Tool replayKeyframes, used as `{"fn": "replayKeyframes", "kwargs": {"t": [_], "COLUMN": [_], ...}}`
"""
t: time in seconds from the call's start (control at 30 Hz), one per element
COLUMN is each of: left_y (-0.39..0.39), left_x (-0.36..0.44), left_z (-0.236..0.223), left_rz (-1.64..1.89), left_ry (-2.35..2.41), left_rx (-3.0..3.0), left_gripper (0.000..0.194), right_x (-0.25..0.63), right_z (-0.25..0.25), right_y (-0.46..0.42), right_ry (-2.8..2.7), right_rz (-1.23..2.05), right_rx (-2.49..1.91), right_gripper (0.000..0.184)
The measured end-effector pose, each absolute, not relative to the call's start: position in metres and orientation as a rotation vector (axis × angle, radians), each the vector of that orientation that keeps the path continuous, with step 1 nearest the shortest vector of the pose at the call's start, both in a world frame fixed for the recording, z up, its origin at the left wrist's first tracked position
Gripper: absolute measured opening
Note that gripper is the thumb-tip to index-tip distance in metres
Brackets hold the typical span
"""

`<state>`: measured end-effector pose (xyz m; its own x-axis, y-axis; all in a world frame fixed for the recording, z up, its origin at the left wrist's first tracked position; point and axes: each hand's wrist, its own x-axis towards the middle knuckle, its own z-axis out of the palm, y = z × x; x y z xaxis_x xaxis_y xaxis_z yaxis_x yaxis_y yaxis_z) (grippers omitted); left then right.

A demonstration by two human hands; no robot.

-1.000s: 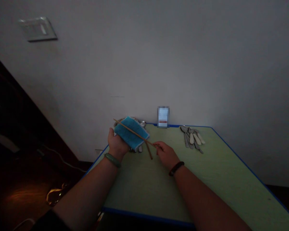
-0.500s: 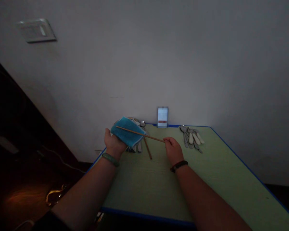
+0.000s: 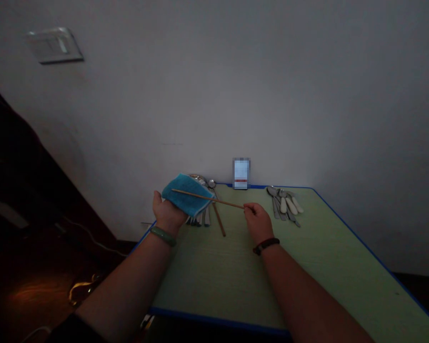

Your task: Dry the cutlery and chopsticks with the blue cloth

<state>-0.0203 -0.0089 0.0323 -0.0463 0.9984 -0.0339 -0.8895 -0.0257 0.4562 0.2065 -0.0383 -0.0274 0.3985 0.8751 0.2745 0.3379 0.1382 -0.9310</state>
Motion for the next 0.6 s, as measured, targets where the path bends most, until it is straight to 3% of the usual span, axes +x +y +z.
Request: {"fn": "replayKeyframes", "kwargs": {"t": [0.6], "left_y": [-0.009], "left_x": [-0.0134], "left_z": [0.0261], "left_rz": [1.514], "left_ry": [0.373], "left_rx": [0.369], "left_gripper": [0.072], "right_x": [0.201], "right_z": [-0.0357], "right_y": [-0.0408], "right_ry": [-1.544], "right_rz": [0.379], "right_rx": [-1.445], "right_gripper": [0.032]}}
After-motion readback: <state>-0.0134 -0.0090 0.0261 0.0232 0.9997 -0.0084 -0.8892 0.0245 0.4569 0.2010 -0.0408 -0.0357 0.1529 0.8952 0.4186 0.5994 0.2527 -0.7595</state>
